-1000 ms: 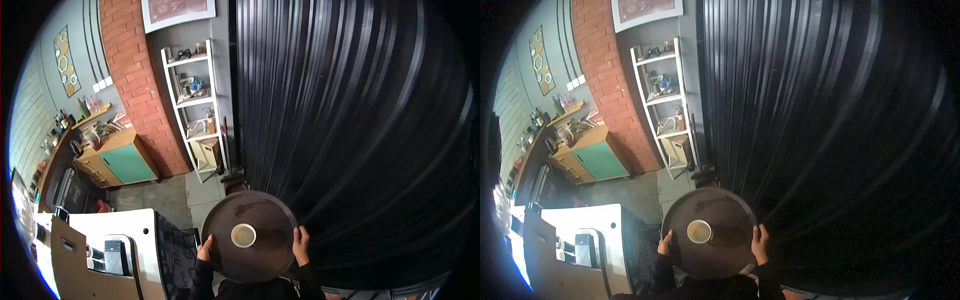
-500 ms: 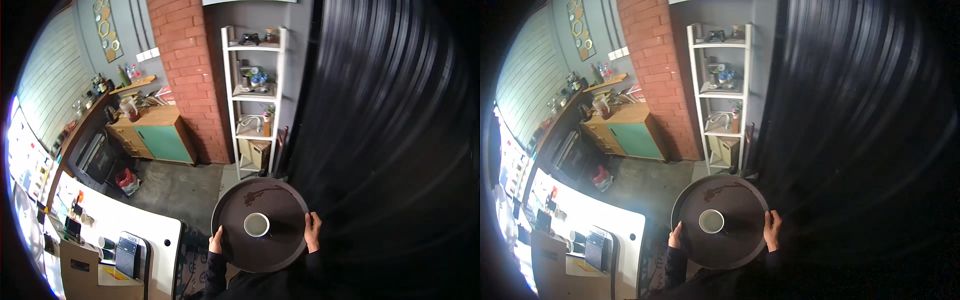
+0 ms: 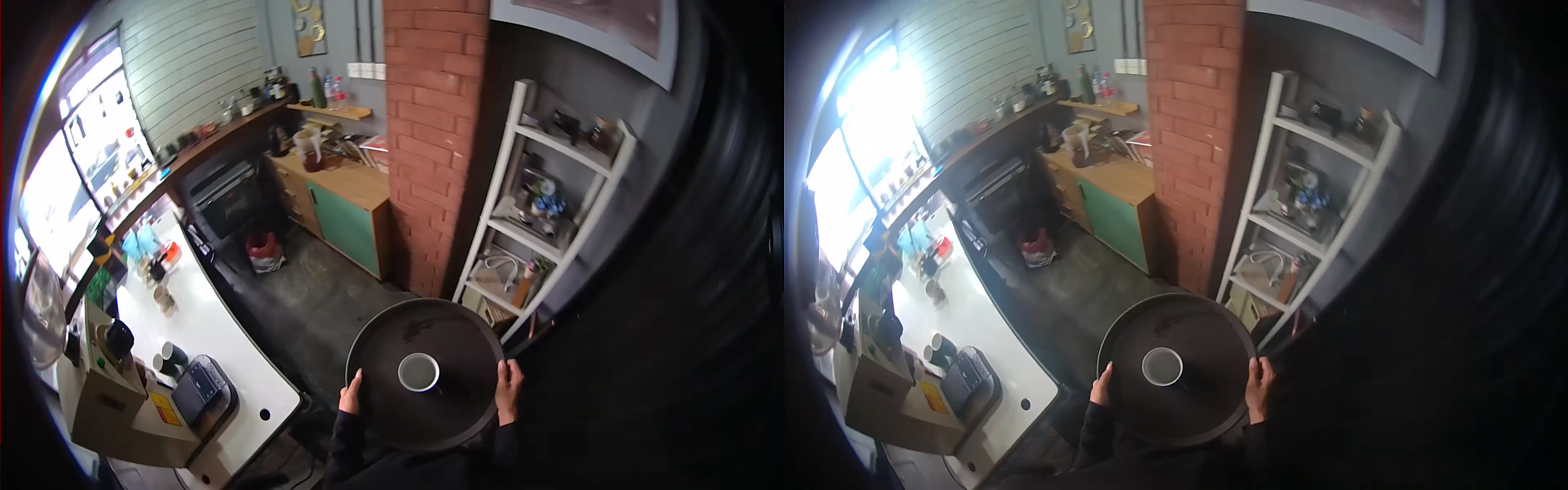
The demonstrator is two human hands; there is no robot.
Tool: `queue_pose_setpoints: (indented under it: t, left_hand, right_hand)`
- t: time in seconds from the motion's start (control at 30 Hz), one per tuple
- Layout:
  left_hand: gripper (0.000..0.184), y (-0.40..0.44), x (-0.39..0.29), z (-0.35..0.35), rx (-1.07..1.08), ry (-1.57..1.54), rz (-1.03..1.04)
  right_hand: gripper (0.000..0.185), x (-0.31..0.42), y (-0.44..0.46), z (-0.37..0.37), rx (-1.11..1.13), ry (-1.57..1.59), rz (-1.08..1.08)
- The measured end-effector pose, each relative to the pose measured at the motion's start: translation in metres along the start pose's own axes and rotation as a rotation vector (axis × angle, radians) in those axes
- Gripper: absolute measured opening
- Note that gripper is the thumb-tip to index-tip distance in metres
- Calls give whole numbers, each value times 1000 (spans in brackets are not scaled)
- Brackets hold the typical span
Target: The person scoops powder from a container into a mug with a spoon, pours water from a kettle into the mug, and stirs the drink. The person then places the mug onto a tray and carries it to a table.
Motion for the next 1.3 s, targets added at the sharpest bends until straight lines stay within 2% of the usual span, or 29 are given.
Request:
queue_pose_setpoints:
  t: [0.03, 0.07, 0.1, 0.17, 0.2, 0.23, 0.3, 0.4, 0.43, 0.5, 0.53, 0.6, 0.67, 0.73, 0.8, 0.9, 1.03, 1.13, 1.2, 1.27, 1.3]
  left_hand:
    - [39, -1, -7, -6, -35, 454, 235]
    - [39, 4, -11, -5, -55, 442, 232]
    - [40, -10, -55, -9, -50, 322, 210]
    - [40, 26, 31, -13, -71, 206, 84]
    - [40, 26, 13, -17, -84, 204, 74]
    - [40, 19, -37, -21, -116, 291, 115]
    - [40, 31, -62, -29, -159, 376, 144]
    - [39, 72, -59, -44, -222, 292, 72]
    - [40, 87, -72, -48, -257, -14, 48]
    - [50, 130, -31, -65, -311, -417, -130]
    - [50, 141, -54, -75, -319, -421, -131]
    - [50, 169, -107, -103, -328, -688, -116]
    - [49, 201, -136, -135, -328, -635, -106]
    - [48, 224, -136, -162, -335, -580, -105]
    - [46, 260, -137, -189, -434, -625, 10]
    - [49, 282, -150, -224, -428, -478, -111]
    - [60, 326, -140, -248, -456, -403, -55]
    - [65, 356, -138, -268, -516, -340, -135]
    - [68, 388, -140, -285, -521, -322, -167]
    - [72, 424, -141, -302, -520, -308, -168]
    - [72, 443, -136, -312, -527, -156, -84]
  right_hand:
    - [36, -1, 13, 7, 12, 7, -35]
    - [37, -1, 24, 17, 17, 14, -67]
    - [39, 5, 33, 25, 46, 34, -72]
    - [38, -3, 52, 40, 112, 46, -66]
    - [38, 2, 63, 50, 142, 67, -52]
    - [38, 1, 74, 60, 159, 73, -51]
    - [35, -4, 99, 79, 215, 41, -21]
    - [31, -13, 137, 115, 269, 53, 4]
    - [27, -15, 150, 129, 304, 80, 64]
    - [27, -17, 177, 161, 315, 91, 66]
    - [26, -15, 192, 177, 307, 104, 65]
    - [25, -7, 222, 209, 329, 59, 56]
    - [24, 6, 246, 247, 300, 110, 39]
    - [24, 13, 269, 282, 353, 129, 98]
    - [24, 21, 289, 318, 366, 150, 107]
    - [25, 30, 314, 365, 349, 138, 88]
    - [24, 11, 353, 422, 344, 98, 12]
    - [23, 2, 390, 463, 422, 161, 136]
    - [23, 0, 422, 500, 447, 202, 112]
    - [22, 0, 459, 535, 420, 243, -7]
    - [22, 0, 476, 548, 427, 247, -10]
Point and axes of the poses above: each hand's wrist, its own y-axis towards the middle knuckle, its own z-axis out of the palm, x = y × z, the point moved 1 cm from there along y, towards the middle knuckle, and after that the axes turned 11 degrees about x, right-handed, at the moved point
